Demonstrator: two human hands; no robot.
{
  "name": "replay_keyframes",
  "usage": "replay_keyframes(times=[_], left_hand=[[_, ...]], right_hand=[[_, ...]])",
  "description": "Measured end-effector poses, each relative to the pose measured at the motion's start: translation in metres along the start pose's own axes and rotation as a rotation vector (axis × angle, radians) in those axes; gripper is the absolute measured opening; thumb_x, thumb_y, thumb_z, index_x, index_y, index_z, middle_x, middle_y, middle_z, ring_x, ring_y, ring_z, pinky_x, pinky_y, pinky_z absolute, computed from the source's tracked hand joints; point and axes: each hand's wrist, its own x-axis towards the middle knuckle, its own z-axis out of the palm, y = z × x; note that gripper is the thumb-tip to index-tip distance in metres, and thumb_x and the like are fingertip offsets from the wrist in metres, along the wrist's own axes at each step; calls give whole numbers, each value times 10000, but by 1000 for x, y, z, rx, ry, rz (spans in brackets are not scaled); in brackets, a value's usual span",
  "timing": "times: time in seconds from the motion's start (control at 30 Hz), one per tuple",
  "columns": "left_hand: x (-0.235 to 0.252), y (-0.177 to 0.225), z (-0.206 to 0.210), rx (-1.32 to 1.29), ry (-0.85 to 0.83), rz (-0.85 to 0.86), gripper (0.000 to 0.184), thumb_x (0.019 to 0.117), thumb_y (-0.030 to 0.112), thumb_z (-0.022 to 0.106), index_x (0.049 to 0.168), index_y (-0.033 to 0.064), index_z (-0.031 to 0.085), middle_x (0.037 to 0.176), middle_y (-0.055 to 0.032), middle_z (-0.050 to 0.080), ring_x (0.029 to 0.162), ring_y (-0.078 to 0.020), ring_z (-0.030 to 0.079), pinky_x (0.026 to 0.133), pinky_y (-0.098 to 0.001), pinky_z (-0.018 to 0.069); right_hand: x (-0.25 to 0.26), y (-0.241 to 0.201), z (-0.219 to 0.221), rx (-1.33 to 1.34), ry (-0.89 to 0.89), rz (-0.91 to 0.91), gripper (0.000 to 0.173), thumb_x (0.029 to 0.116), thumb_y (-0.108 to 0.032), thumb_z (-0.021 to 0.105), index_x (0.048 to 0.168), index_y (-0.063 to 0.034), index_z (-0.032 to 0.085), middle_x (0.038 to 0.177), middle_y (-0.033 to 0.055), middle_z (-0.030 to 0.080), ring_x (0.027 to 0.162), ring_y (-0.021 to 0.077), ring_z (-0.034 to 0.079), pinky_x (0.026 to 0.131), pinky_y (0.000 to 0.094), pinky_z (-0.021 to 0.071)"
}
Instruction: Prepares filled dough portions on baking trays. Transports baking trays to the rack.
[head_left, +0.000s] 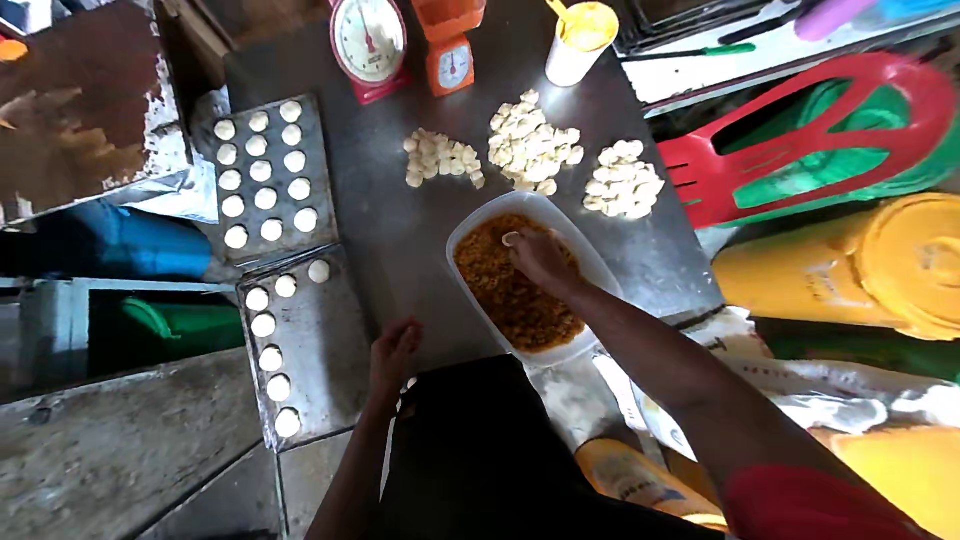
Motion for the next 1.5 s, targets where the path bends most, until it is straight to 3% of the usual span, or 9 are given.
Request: replay_keyframes(times=[0.23, 0.4, 0.5, 0.7, 0.8, 1.0, 1.17, 1.4, 1.5], left_hand=[[6, 22, -6, 26, -1, 62, 337, 1076, 193, 516, 1329, -5, 622, 1178, -133, 723, 1065, -258, 711, 904, -432, 615], [30, 58, 10, 93, -120, 211, 316, 1074, 155, 514, 1305, -22, 637, 1166, -133, 724, 1057, -246, 714, 921, -420, 611], [50, 84, 34, 142, -146, 290, 284, 1058, 135, 551, 1272, -23, 651, 1158, -130, 726, 1039, -219, 720, 930, -403, 607], [91, 116, 113, 136, -406, 231, 609, 1095, 441, 399, 1619, 145, 303, 1598, -77, 430, 1445, -209, 442, 1179, -472, 399], [100, 108, 141, -37, -522, 28, 661, 1068, 613, 281, 1419, 138, 577, 1351, -85, 640, 1198, -225, 626, 996, -486, 535], [105, 94, 151, 164, -486, 80, 357, 1102, 226, 476, 1406, 76, 586, 1242, -137, 684, 1029, -235, 716, 882, -450, 625], [105, 105, 156, 254, -433, 90, 314, 1058, 175, 577, 1348, 71, 635, 1181, -122, 705, 957, -204, 735, 834, -412, 643], [111, 97, 161, 296, -377, 176, 304, 1057, 172, 574, 1342, 92, 637, 1198, -124, 699, 943, -219, 721, 826, -432, 623], [111, 101, 162, 298, -411, 237, 305, 1033, 116, 597, 1332, 86, 645, 1229, -123, 689, 1005, -225, 706, 877, -435, 605]], right_hand=[[-32, -34, 0, -164, -193, -89, 427, 964, -69, 654, 1376, 11, 573, 1419, 260, 538, 1257, 463, 570, 993, 602, 524], [-15, -28, -17, 103, -67, 107, 289, 989, -145, 630, 1262, -88, 703, 1243, 204, 673, 1145, 406, 649, 969, 631, 518], [-23, -33, -51, 422, -20, 109, 224, 926, -186, 757, 1121, -74, 758, 998, 151, 738, 886, 298, 709, 831, 556, 578], [-64, -58, -92, 1029, -134, 145, 221, 868, -7, 769, 1084, -52, 755, 1002, 77, 736, 884, 166, 693, 819, 371, 604], [-69, -53, -89, 1226, -139, 151, 236, 860, 2, 754, 1091, -42, 745, 1027, 95, 726, 900, 184, 682, 823, 387, 598], [-71, -31, -75, 905, 62, 278, 210, 904, -146, 790, 1112, -124, 771, 1036, 46, 755, 884, 175, 722, 787, 413, 626], [-66, -36, -68, 672, 259, 222, 154, 892, -117, 790, 1043, -99, 765, 1006, 52, 734, 839, 151, 705, 779, 397, 620], [-70, -29, -76, 601, 228, 20, 416, 862, -151, 826, 1263, -132, 713, 1198, 84, 670, 1110, 191, 650, 961, 412, 570], [-74, -28, -83, 648, 254, 23, 343, 900, -96, 775, 1239, -120, 730, 1181, 89, 664, 1070, 176, 652, 936, 378, 576]])
